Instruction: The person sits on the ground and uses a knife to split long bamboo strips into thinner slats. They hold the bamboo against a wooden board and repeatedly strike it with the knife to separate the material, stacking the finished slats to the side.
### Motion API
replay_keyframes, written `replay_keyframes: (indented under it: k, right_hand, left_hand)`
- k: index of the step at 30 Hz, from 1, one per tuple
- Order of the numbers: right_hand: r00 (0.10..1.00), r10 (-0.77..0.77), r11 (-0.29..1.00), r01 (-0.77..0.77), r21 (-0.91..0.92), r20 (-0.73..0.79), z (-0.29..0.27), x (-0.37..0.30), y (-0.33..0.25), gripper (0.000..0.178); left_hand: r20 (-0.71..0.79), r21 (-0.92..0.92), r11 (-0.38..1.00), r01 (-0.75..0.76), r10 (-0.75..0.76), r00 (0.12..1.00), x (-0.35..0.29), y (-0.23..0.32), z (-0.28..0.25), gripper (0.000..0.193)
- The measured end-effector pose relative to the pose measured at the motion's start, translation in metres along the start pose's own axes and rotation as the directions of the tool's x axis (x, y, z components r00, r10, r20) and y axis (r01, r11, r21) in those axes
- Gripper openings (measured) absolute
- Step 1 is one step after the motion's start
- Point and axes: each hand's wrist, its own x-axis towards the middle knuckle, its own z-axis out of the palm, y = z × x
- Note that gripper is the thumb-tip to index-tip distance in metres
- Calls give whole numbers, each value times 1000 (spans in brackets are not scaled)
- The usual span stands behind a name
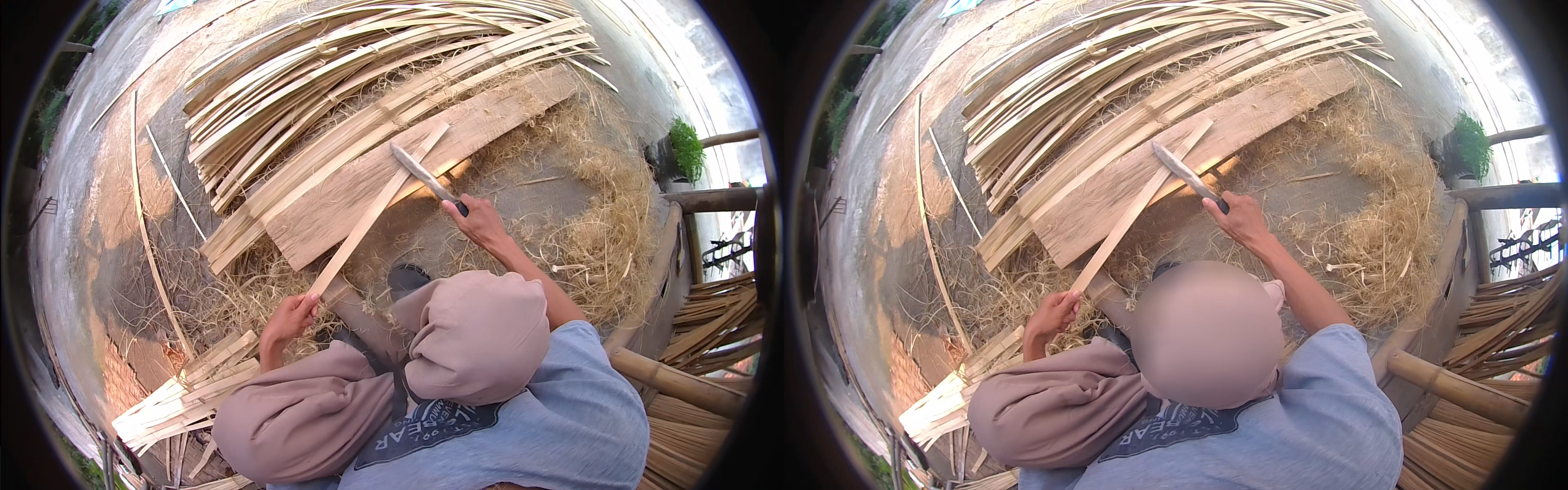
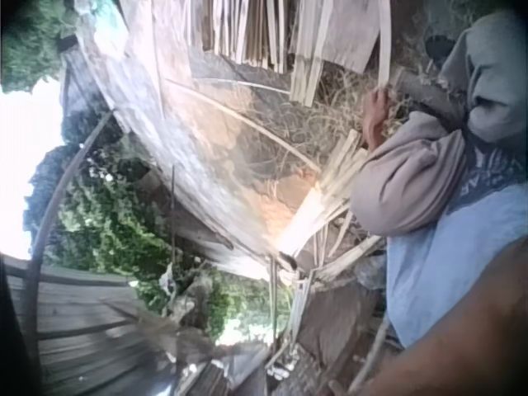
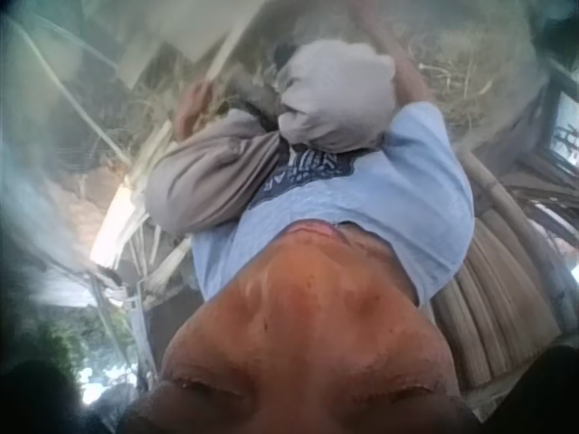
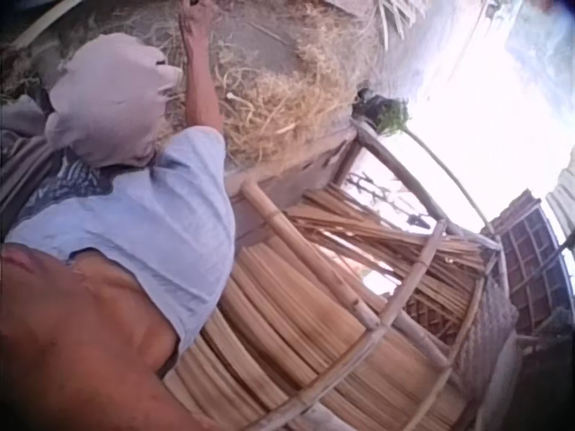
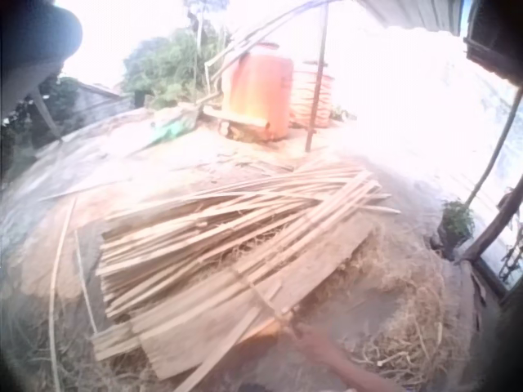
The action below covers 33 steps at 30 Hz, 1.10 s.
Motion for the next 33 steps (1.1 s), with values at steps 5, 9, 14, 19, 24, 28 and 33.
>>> replay_keyframes:
  k: [5, 9, 14, 19, 24, 28, 33]
  right_hand:
    - [935, 337, 927, -309, 213, -113, -26, 28, 33, 60]
    - [963, 150, 989, -146, 37, -222, -28, 21, 21, 59]
    - [996, -72, 993, 66, -98, -58, 14, -7, -15, 62]
    - [994, 27, 995, -38, -97, -110, -10, 52, 9, 67]
    - [981, 159, 987, -158, 20, -113, -34, 86, 26, 70]
    - [1000, 26, 994, -26, 101, 3, 28, 31, -28, 65]
    - [945, -305, 952, 305, 17, 116, 76, -81, -72, 61]
  left_hand:
    - [54, -47, 999, 26, -24, 998, 5, 2, -10, 42]
    - [59, 8, 992, -128, 128, 990, 33, 23, 11, 43]
    - [-108, 163, 938, -307, 326, 939, 42, 21, 20, 54]
    - [-77, 280, 955, -98, 124, 989, -30, -65, -49, 45]
    - [-137, 187, 970, -158, 185, 973, -41, -79, -47, 29]
    - [-136, 90, 966, -242, 253, 958, 3, -7, -3, 27]
    - [-236, 363, 898, -248, 346, 908, 56, 28, 31, 33]
